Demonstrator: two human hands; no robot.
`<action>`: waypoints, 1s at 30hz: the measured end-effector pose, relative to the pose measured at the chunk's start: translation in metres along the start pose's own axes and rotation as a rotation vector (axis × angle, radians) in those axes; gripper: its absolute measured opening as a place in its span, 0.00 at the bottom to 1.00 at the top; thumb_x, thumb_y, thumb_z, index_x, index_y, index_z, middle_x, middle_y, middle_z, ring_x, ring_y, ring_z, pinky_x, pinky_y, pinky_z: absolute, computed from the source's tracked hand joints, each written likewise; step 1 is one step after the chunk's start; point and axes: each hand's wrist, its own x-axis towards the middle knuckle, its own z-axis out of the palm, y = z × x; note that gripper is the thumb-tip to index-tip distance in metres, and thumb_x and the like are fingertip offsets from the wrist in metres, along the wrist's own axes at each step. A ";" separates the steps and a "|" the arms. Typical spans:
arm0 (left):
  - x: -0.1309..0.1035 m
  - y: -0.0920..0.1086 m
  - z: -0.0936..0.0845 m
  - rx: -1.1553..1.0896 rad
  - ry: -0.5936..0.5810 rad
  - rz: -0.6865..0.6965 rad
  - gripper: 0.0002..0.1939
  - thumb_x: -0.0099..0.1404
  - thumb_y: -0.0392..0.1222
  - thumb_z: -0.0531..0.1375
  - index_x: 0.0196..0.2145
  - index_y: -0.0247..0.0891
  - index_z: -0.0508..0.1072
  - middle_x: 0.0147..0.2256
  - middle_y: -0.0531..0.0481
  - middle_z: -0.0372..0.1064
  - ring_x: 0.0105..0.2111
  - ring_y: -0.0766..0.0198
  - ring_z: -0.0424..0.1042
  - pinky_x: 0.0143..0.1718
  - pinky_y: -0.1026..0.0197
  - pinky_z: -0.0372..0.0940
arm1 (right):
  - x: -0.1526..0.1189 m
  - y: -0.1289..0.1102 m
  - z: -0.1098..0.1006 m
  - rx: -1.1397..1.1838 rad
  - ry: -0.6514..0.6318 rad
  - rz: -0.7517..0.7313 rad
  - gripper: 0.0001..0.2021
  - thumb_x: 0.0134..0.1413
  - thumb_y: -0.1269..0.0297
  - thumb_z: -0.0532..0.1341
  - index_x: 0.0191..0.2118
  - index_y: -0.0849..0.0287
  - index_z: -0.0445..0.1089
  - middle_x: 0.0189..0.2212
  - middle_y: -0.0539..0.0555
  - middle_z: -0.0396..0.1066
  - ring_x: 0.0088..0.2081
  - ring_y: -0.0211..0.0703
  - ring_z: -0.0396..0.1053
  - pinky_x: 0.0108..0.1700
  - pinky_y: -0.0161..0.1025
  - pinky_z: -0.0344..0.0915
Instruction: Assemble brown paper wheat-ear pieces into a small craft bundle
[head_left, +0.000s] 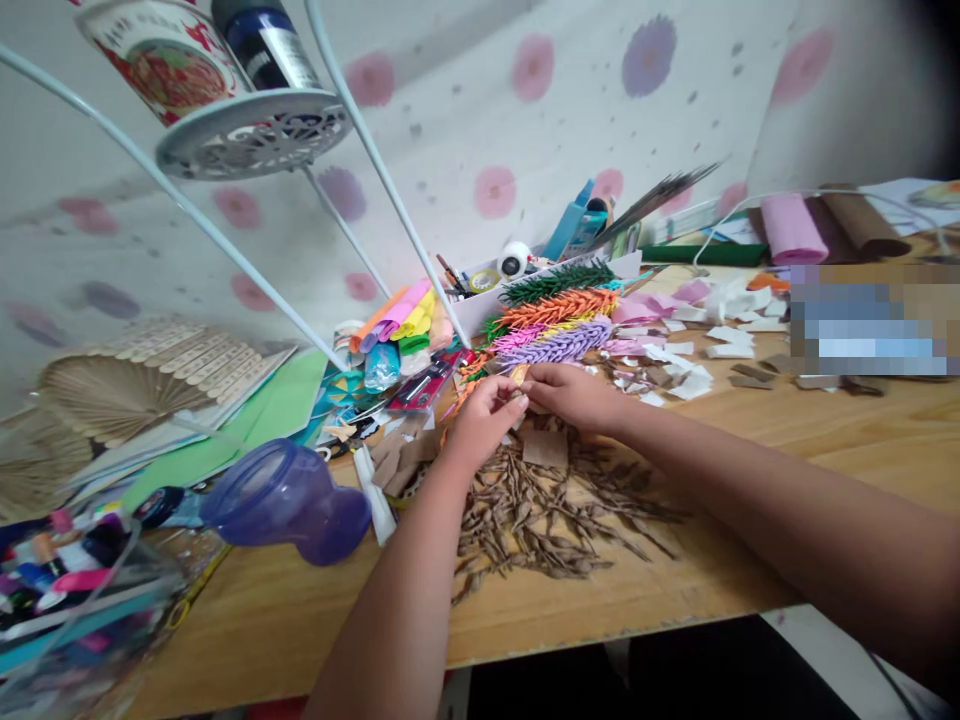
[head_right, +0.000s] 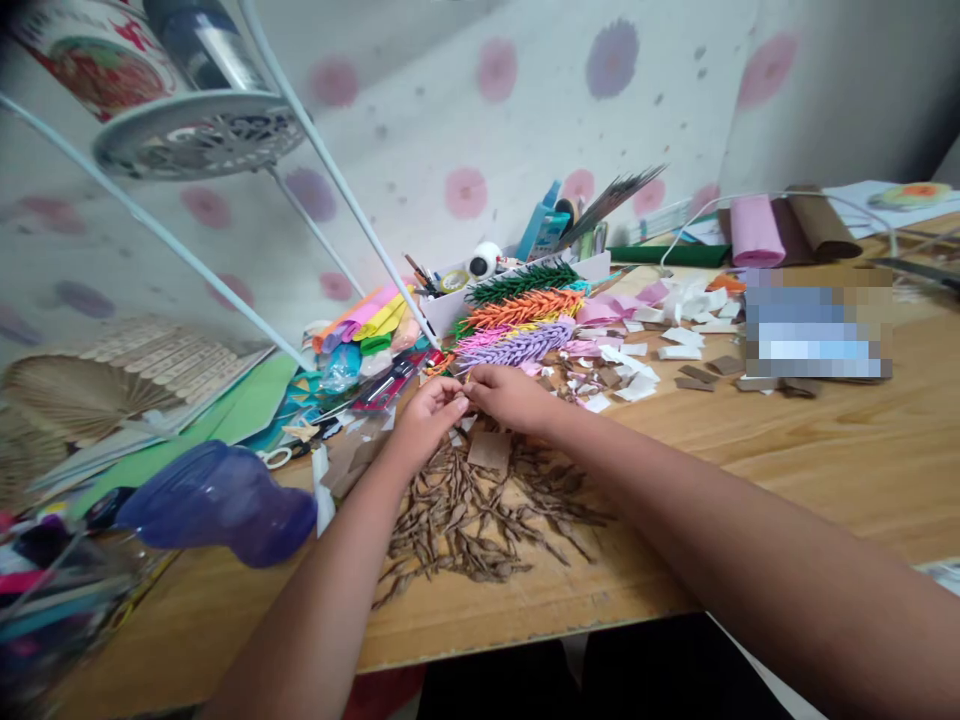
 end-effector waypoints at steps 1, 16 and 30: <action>0.000 0.000 -0.001 -0.029 -0.011 -0.027 0.07 0.54 0.43 0.53 0.30 0.37 0.64 0.25 0.55 0.60 0.24 0.71 0.61 0.25 0.68 0.56 | 0.000 0.000 0.000 -0.005 0.004 -0.008 0.09 0.49 0.64 0.48 0.25 0.61 0.60 0.21 0.48 0.59 0.24 0.33 0.56 0.27 0.31 0.52; 0.000 0.000 -0.004 -0.079 -0.004 -0.058 0.04 0.52 0.38 0.54 0.25 0.35 0.63 0.20 0.57 0.58 0.19 0.73 0.59 0.23 0.69 0.54 | -0.001 -0.001 0.000 -0.049 -0.002 -0.028 0.05 0.45 0.66 0.51 0.26 0.61 0.61 0.20 0.47 0.60 0.23 0.33 0.56 0.25 0.30 0.52; 0.002 0.000 -0.002 -0.201 0.100 0.023 0.06 0.48 0.33 0.57 0.27 0.35 0.63 0.24 0.56 0.61 0.26 0.73 0.61 0.28 0.69 0.57 | -0.002 0.005 -0.001 -0.066 0.075 -0.163 0.03 0.44 0.69 0.52 0.24 0.61 0.62 0.20 0.47 0.62 0.23 0.32 0.58 0.26 0.29 0.52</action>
